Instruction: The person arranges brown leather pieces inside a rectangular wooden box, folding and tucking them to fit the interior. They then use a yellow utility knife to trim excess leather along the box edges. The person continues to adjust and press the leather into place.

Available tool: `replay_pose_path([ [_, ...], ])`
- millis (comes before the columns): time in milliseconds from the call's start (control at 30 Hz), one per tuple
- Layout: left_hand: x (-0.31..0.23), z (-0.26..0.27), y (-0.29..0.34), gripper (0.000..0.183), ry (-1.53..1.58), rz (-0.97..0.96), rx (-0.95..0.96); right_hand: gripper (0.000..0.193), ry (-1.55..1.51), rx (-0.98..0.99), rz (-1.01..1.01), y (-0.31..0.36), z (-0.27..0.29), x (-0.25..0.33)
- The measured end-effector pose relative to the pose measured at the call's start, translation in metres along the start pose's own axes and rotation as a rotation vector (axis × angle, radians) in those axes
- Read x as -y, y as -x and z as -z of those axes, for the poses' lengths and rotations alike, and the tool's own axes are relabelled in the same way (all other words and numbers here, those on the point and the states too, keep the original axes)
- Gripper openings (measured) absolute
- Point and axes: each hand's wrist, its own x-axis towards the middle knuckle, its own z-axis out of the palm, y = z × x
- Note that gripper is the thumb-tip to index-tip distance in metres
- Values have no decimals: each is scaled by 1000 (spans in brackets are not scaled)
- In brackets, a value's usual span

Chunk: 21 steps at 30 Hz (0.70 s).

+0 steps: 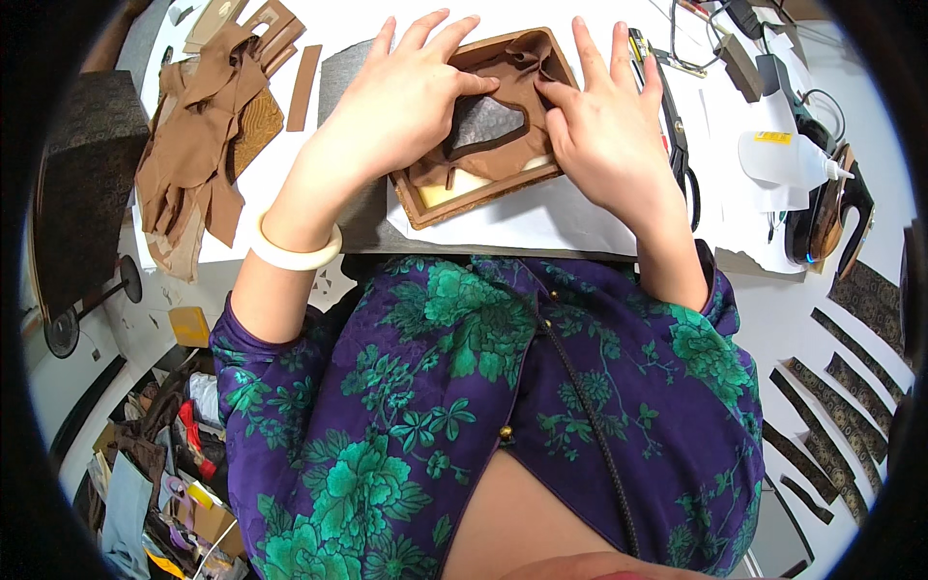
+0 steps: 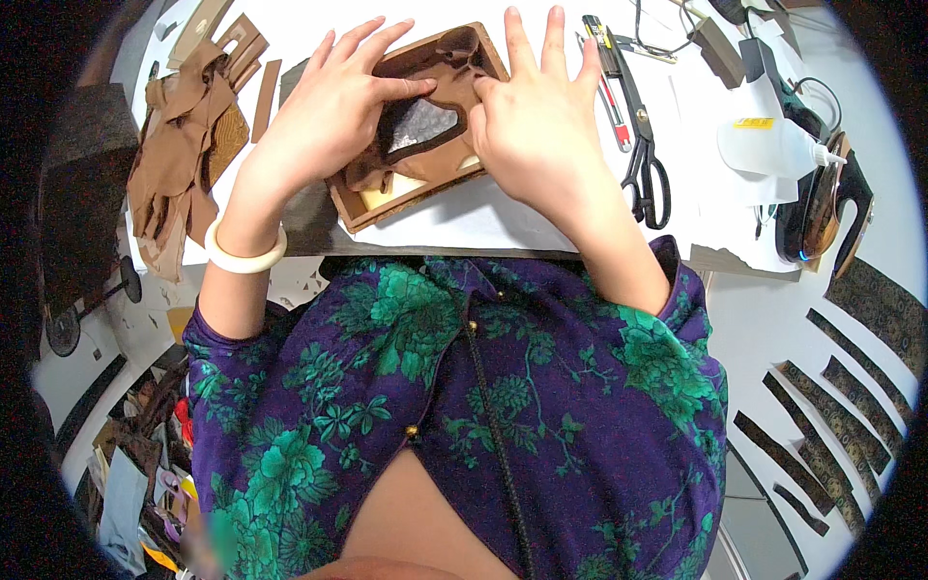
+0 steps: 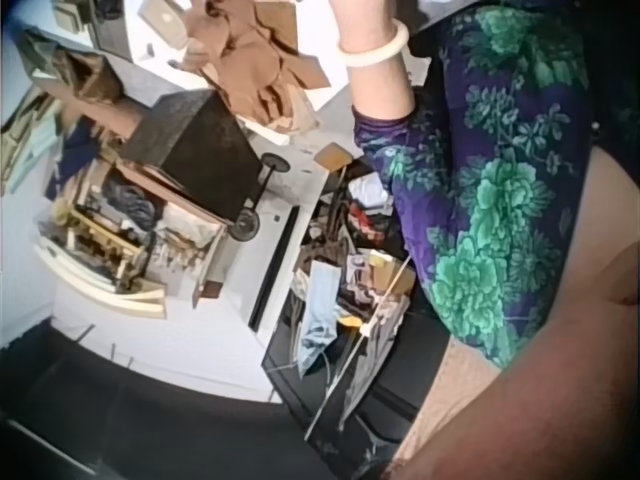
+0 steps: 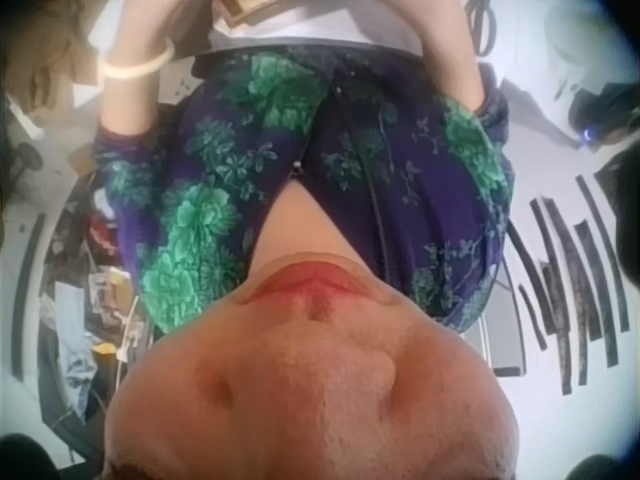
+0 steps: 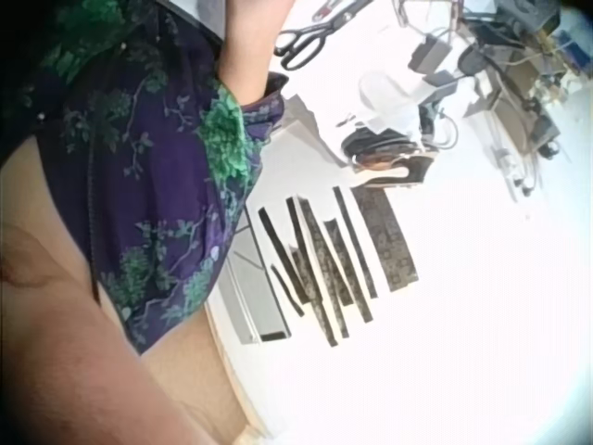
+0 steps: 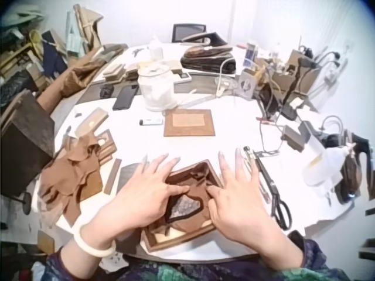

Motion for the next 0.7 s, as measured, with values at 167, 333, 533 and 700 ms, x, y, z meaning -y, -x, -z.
replay_pose_path([
  [167, 2, -2, 0, 52, 49, 3, 10, 42, -15, 89, 3, 6, 7, -1],
  [333, -1, -2, 3, 49, 23, 16, -15, 43, 54, 67, 43, 9, 20, 7],
  [533, -12, 7, 14, 45, 122, -30, -131, 42, 12, 38, 44, 11, 25, 2],
  [700, -53, 30, 30, 42, 243, -75, -242, 35, -93, -7, 127, 16, 21, -9],
])
